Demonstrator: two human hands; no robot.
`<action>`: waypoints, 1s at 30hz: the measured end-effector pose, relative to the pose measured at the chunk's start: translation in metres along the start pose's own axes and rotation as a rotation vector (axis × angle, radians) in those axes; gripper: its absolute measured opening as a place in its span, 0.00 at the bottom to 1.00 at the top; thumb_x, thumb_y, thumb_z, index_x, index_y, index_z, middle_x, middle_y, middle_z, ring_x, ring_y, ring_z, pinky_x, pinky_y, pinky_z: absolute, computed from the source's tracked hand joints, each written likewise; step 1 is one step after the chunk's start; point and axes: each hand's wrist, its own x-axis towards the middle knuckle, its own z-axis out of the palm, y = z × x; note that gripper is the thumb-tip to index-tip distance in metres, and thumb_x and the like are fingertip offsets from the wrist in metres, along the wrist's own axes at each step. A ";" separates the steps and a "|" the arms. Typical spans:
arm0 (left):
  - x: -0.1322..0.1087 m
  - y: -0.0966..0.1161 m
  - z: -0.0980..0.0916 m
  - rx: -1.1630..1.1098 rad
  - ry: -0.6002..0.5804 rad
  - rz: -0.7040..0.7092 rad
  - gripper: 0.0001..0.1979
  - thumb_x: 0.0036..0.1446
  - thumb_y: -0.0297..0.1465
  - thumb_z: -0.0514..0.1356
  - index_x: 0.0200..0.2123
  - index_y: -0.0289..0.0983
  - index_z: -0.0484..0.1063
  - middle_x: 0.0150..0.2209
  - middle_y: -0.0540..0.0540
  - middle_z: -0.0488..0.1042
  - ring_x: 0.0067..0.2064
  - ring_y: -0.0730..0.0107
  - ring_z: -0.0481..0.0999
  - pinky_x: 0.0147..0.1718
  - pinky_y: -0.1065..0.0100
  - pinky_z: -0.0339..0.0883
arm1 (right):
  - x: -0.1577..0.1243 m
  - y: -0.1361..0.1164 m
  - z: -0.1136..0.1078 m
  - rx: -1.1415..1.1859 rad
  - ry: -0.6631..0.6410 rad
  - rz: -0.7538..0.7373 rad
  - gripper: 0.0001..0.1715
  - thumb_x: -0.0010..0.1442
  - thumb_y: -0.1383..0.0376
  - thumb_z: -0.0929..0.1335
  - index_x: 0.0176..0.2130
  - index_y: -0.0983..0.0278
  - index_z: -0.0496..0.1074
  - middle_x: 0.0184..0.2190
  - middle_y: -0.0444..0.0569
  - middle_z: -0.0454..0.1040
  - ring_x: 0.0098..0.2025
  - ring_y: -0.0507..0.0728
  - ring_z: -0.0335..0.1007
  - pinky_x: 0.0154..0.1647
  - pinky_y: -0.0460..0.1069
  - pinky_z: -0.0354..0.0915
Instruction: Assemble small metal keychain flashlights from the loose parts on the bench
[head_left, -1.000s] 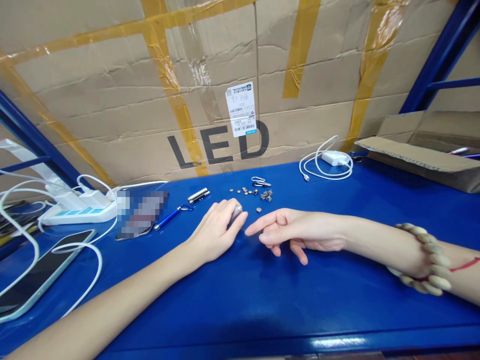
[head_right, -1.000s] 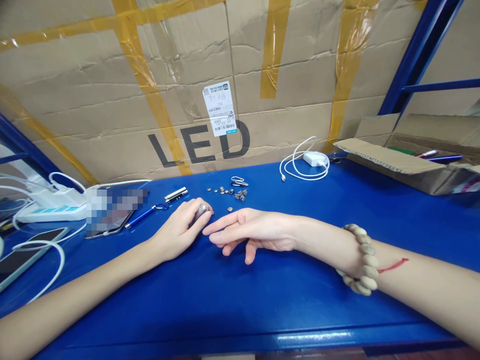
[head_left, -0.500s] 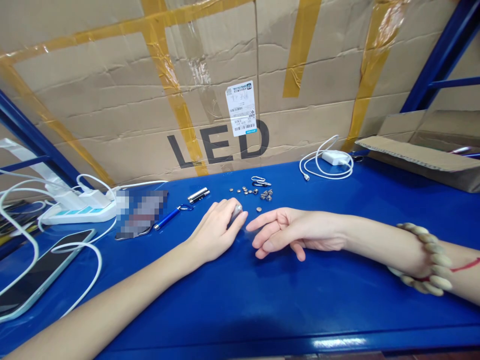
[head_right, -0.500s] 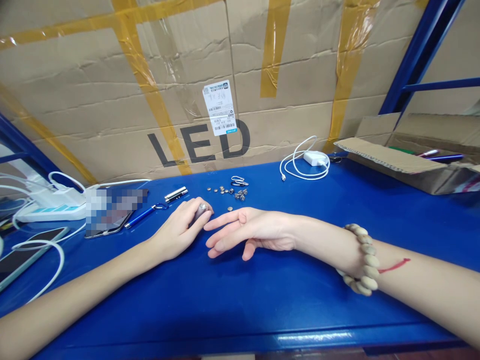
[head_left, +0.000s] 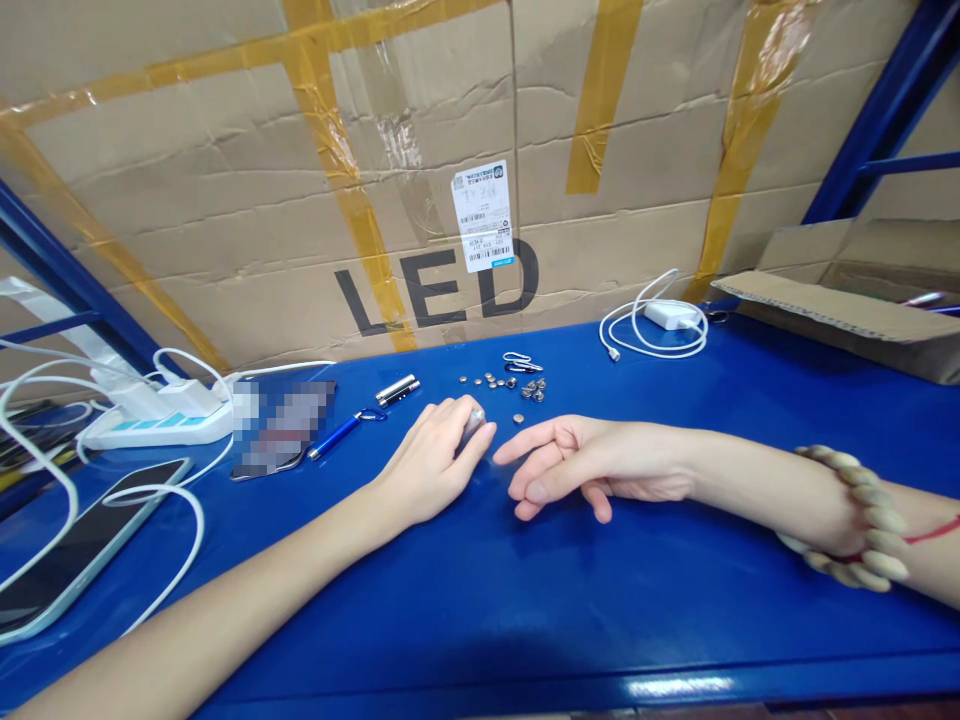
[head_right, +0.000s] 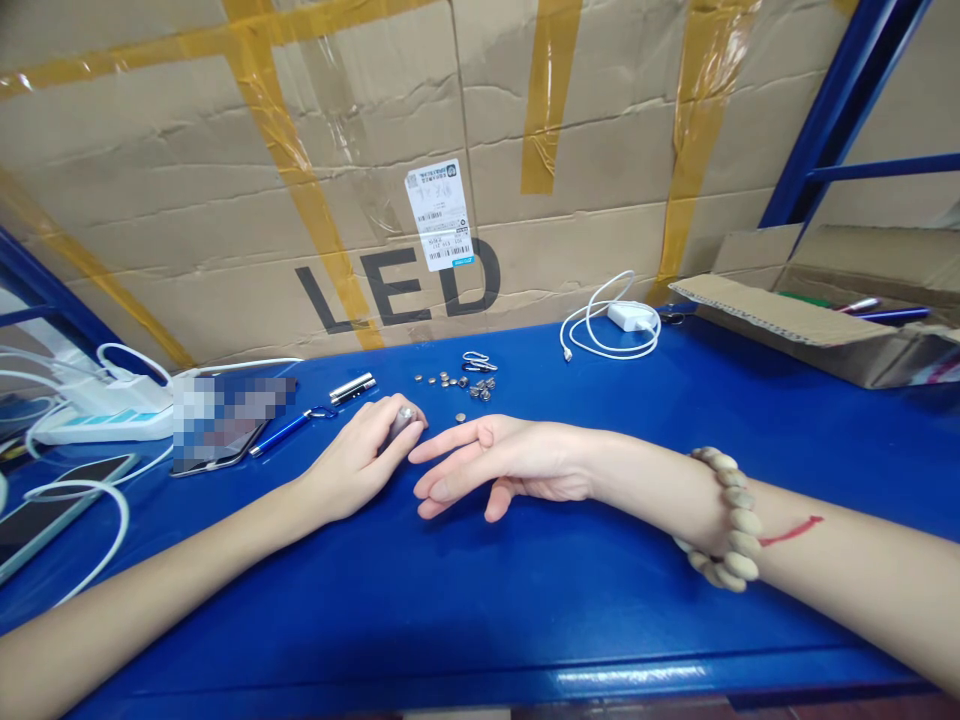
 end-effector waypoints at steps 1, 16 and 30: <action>0.000 0.000 0.000 0.000 0.000 0.000 0.12 0.64 0.36 0.44 0.35 0.37 0.63 0.33 0.47 0.69 0.35 0.65 0.67 0.38 0.61 0.59 | 0.000 0.000 0.000 0.002 0.000 0.002 0.26 0.49 0.73 0.72 0.48 0.66 0.67 0.37 0.47 0.76 0.39 0.53 0.75 0.17 0.35 0.69; 0.000 0.000 0.000 0.008 -0.001 0.000 0.12 0.64 0.36 0.44 0.34 0.38 0.62 0.33 0.48 0.69 0.35 0.65 0.67 0.38 0.61 0.59 | -0.001 0.000 0.000 0.003 -0.002 0.019 0.23 0.50 0.71 0.72 0.46 0.65 0.68 0.39 0.47 0.75 0.40 0.54 0.75 0.17 0.36 0.69; 0.000 0.001 0.000 0.005 -0.003 0.001 0.12 0.64 0.36 0.44 0.35 0.37 0.63 0.33 0.47 0.69 0.35 0.65 0.67 0.38 0.61 0.59 | 0.000 0.002 -0.002 -0.016 -0.028 -0.003 0.25 0.51 0.70 0.71 0.49 0.65 0.66 0.41 0.48 0.74 0.39 0.52 0.75 0.18 0.35 0.69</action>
